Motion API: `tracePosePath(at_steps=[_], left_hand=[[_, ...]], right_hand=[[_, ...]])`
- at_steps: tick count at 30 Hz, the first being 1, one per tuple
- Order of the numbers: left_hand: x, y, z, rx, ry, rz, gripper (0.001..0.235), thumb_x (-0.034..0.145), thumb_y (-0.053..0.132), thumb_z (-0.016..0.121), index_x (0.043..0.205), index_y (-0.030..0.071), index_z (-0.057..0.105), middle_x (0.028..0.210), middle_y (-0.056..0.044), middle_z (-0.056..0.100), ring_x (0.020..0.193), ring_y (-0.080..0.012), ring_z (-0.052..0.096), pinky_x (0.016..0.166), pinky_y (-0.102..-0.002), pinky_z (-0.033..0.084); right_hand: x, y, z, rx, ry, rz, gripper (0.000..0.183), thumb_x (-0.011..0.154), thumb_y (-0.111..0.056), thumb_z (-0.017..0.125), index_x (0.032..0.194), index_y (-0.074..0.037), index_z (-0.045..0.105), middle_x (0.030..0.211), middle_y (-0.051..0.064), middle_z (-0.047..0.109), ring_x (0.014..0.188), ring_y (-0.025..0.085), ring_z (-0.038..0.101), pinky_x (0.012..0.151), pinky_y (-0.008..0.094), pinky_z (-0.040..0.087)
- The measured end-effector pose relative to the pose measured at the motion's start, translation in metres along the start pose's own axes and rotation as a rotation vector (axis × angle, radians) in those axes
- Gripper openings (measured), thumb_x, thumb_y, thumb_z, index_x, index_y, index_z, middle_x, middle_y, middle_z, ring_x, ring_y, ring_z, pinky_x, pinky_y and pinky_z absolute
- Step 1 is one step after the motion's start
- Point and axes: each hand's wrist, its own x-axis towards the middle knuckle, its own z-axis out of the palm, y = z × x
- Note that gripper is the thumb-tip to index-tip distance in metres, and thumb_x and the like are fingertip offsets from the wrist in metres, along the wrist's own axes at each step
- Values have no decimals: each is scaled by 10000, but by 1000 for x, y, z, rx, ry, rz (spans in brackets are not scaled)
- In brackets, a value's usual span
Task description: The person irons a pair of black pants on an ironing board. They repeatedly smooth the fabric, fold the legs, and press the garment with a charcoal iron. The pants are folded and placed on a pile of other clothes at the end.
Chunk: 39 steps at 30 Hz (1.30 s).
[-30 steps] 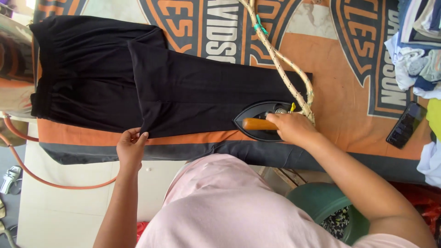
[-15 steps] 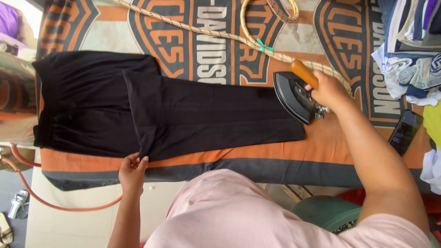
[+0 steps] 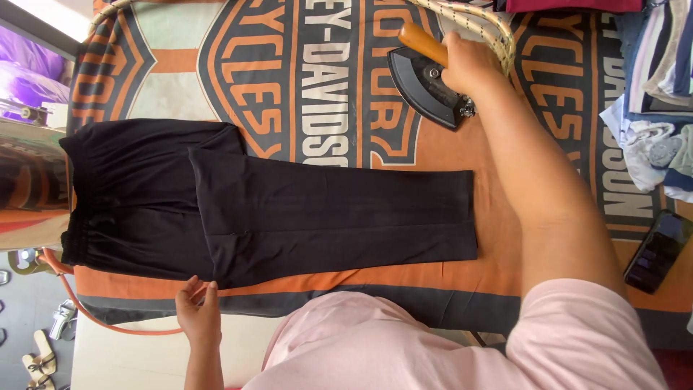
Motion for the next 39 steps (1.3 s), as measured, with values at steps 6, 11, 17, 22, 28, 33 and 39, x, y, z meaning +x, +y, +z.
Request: tracePosePath(at_steps=[6, 11, 17, 22, 28, 33, 39], left_hand=[[16, 56, -5, 109, -21, 180, 410, 956, 147, 686, 1347, 73, 585, 1276, -86, 622, 1147, -202, 610, 918, -332, 505], [38, 61, -18, 181, 31, 192, 496, 932, 157, 711, 1387, 82, 527, 1355, -104, 498, 1203, -240, 534, 974, -392, 447], [69, 71, -10, -47, 231, -176, 724, 906, 249, 777, 1491, 85, 386, 1462, -124, 330, 1249, -277, 545, 1030, -434, 505], [117, 49, -10, -186, 435, -359, 864, 936, 309, 916, 1539, 109, 331, 1516, -274, 283, 1428, -427, 433, 1190, -567, 405], [160, 55, -56, -348, 350, -627, 817, 907, 359, 791, 1553, 173, 326, 1496, -91, 517, 1316, -315, 581, 1057, -448, 560], [169, 52, -75, -338, 179, -587, 245, 931, 351, 781, 1030, 197, 618, 748, 71, 458, 565, -71, 355, 530, -225, 374], [231, 0, -82, -784, 179, -620, 421, 858, 266, 809, 1262, 186, 721, 1202, 29, 810, 1055, -111, 813, 819, -180, 685]], right_hand=[[-45, 6, 14, 92, 645, -434, 497, 946, -259, 878, 1307, -52, 606, 1114, 57, 650, 1149, 347, 556, 859, 447, 490], [-209, 22, 99, 123, 487, -6, 183, 1074, -260, 671, 998, -94, 687, 1042, 117, 691, 1035, 373, 589, 843, 481, 487], [-314, -5, 165, 405, -88, 735, 589, 992, -564, 541, 1274, -52, 611, 1220, 151, 705, 1102, 415, 661, 853, 563, 522], [-318, 13, 222, 222, -16, 666, 625, 898, -568, 726, 1277, -75, 671, 1229, 184, 692, 1171, 410, 625, 942, 543, 518], [-334, 76, 189, 368, 36, 669, 495, 996, -311, 698, 1361, 3, 586, 1305, 285, 660, 1158, 514, 621, 916, 603, 486], [-382, 231, 211, 220, 441, 793, 289, 1065, -113, 757, 1261, 64, 639, 1120, 330, 732, 969, 532, 694, 816, 556, 511], [-402, 196, 197, 659, 186, 1038, 627, 1070, -467, 782, 1427, -10, 545, 950, 258, 685, 758, 355, 649, 505, 558, 492]])
